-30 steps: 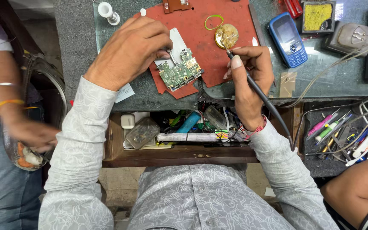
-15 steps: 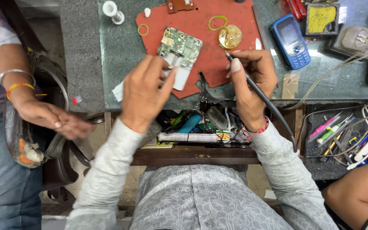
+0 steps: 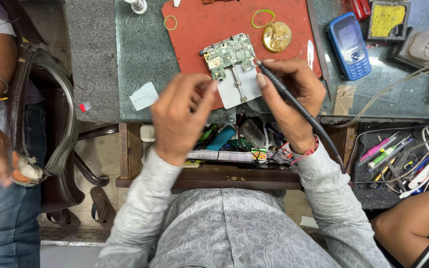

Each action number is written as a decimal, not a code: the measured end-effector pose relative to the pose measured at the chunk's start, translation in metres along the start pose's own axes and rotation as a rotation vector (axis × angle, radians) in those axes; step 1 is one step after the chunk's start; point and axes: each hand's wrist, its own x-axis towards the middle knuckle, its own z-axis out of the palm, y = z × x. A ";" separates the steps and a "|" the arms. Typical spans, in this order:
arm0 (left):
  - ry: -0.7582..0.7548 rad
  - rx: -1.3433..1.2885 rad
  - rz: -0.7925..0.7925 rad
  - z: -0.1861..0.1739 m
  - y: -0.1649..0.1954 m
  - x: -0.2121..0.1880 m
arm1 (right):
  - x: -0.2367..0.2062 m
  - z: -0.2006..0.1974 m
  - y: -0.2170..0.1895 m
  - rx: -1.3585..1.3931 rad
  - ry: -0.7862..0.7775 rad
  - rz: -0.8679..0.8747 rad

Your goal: The person solders a green circuit board held on a white pad on the workbench, using a soldering iron in the right hand while the left hand steadies and repositions the board. They occasionally lift and turn the board to reach different edges and continue soldering along its connectors.

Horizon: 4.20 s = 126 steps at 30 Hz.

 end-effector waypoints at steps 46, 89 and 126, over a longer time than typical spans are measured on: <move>-0.337 0.204 0.465 -0.014 -0.063 0.035 | 0.032 0.010 0.002 -0.251 -0.321 -0.114; -0.315 0.201 0.464 -0.017 -0.060 0.034 | 0.028 0.015 0.003 -0.268 -0.279 -0.134; -0.165 0.375 1.046 -0.009 -0.072 0.060 | 0.030 0.010 0.000 -0.251 -0.277 -0.134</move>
